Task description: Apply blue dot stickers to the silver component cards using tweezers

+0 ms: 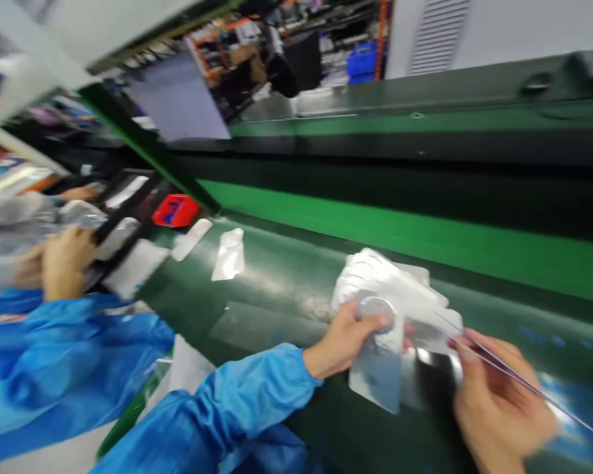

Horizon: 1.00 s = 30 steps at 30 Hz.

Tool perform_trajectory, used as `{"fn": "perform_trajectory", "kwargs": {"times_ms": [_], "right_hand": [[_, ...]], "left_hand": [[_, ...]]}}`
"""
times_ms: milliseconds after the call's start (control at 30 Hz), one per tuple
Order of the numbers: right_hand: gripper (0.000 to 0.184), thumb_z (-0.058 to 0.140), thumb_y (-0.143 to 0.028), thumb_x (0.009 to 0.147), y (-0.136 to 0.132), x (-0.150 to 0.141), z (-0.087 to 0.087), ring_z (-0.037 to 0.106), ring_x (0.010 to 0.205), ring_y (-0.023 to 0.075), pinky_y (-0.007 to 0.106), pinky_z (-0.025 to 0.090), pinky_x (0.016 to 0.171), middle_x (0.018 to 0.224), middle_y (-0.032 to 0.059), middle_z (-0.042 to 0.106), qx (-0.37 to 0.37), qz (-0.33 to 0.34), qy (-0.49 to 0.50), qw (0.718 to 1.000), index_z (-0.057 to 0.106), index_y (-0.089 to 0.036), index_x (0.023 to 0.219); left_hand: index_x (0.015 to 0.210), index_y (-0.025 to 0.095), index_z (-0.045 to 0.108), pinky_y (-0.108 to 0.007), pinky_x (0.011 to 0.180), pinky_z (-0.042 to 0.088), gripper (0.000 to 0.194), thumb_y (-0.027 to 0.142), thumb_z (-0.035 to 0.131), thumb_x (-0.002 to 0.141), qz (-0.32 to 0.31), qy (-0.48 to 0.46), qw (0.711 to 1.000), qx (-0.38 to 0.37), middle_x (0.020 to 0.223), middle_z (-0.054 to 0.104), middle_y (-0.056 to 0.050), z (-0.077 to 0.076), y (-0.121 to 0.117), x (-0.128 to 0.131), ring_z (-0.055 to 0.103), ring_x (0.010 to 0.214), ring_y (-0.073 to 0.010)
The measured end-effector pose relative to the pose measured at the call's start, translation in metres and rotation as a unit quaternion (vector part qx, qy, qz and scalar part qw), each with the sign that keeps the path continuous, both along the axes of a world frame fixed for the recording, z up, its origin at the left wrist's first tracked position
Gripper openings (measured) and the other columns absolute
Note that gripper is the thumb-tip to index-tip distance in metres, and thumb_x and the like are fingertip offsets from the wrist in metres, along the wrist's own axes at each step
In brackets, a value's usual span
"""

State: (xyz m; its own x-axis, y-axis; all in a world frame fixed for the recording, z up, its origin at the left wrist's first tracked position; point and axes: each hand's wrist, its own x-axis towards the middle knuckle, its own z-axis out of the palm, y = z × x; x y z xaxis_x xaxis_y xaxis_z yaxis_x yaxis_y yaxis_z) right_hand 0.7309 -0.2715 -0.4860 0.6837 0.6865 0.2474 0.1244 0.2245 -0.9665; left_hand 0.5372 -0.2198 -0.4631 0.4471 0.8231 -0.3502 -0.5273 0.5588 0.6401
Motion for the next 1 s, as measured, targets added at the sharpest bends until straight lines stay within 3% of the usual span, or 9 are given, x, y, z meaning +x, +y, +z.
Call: {"fn": "perform_trajectory", "kwargs": {"times_ms": [133, 267, 400, 567, 733, 867, 1000], "right_hand": [[0.037, 0.095, -0.058, 0.101, 0.004, -0.001, 0.006, 0.076, 0.075, 0.0207, 0.037, 0.058, 0.068, 0.09, 0.0079, 0.081, 0.066, 0.047, -0.106, 0.991, 0.087, -0.022, 0.099], [0.021, 0.083, -0.041, 0.113, 0.006, -0.007, 0.006, 0.077, 0.082, 0.0185, 0.032, 0.06, 0.071, 0.091, 0.0057, 0.08, 0.098, 0.141, -0.122, 0.978, 0.084, -0.021, 0.108], [0.012, 0.077, -0.032, 0.116, 0.007, -0.009, 0.01, 0.076, 0.08, 0.0174, 0.03, 0.061, 0.069, 0.094, 0.005, 0.08, 0.118, 0.172, -0.138, 0.968, 0.084, -0.023, 0.115], [0.01, 0.076, -0.028, 0.116, 0.012, -0.01, 0.011, 0.078, 0.086, 0.0185, 0.031, 0.063, 0.073, 0.097, 0.0059, 0.081, 0.119, 0.185, -0.133, 0.966, 0.084, -0.024, 0.121], [0.018, 0.073, -0.04, 0.118, 0.02, -0.012, 0.013, 0.078, 0.084, 0.021, 0.035, 0.065, 0.073, 0.094, 0.007, 0.08, 0.13, 0.161, -0.167, 0.964, 0.082, -0.024, 0.115], [0.012, 0.071, -0.034, 0.119, 0.032, -0.009, 0.008, 0.077, 0.085, 0.0192, 0.034, 0.064, 0.075, 0.098, 0.0052, 0.082, 0.181, 0.168, -0.172, 0.954, 0.079, -0.027, 0.124], [0.011, 0.074, -0.031, 0.116, 0.036, -0.008, 0.007, 0.08, 0.089, 0.0217, 0.037, 0.068, 0.078, 0.104, 0.0078, 0.084, 0.192, 0.175, -0.159, 0.953, 0.078, -0.026, 0.125]], "left_hand": [[0.114, 0.012, 0.08, -0.036, 0.083, 0.071, 0.068, 0.049, 0.111, 0.067, -0.023, 0.05, 0.998, -0.013, 0.102, 0.089, -0.016, 0.012, 0.001, -0.005, 0.09, 0.093, -0.0339], [0.109, 0.014, 0.079, -0.036, 0.079, 0.071, 0.065, 0.055, 0.111, 0.071, -0.055, 0.086, 0.995, 0.009, 0.093, 0.088, -0.013, 0.019, -0.002, -0.003, 0.09, 0.086, -0.0327], [0.103, 0.014, 0.078, -0.037, 0.076, 0.074, 0.065, 0.058, 0.113, 0.071, -0.048, 0.119, 0.992, 0.016, 0.085, 0.086, -0.011, 0.024, 0.0, -0.002, 0.089, 0.079, -0.0317], [0.105, 0.013, 0.08, -0.037, 0.074, 0.076, 0.07, 0.057, 0.116, 0.064, -0.051, 0.129, 0.99, -0.012, 0.091, 0.088, -0.014, 0.032, 0.004, -0.003, 0.089, 0.077, -0.0316], [0.103, 0.011, 0.083, -0.032, 0.069, 0.074, 0.079, 0.054, 0.121, 0.049, -0.034, 0.184, 0.982, -0.034, 0.089, 0.089, -0.014, 0.038, 0.009, -0.001, 0.088, 0.073, -0.0307], [0.1, 0.011, 0.084, -0.033, 0.063, 0.074, 0.08, 0.048, 0.122, 0.04, -0.024, 0.235, 0.97, -0.051, 0.086, 0.088, -0.013, 0.038, 0.017, 0.004, 0.088, 0.071, -0.033], [0.1, 0.011, 0.087, -0.039, 0.07, 0.078, 0.078, 0.04, 0.121, 0.035, -0.03, 0.251, 0.966, -0.053, 0.087, 0.089, -0.013, 0.036, 0.02, 0.004, 0.09, 0.08, -0.0392]]}}
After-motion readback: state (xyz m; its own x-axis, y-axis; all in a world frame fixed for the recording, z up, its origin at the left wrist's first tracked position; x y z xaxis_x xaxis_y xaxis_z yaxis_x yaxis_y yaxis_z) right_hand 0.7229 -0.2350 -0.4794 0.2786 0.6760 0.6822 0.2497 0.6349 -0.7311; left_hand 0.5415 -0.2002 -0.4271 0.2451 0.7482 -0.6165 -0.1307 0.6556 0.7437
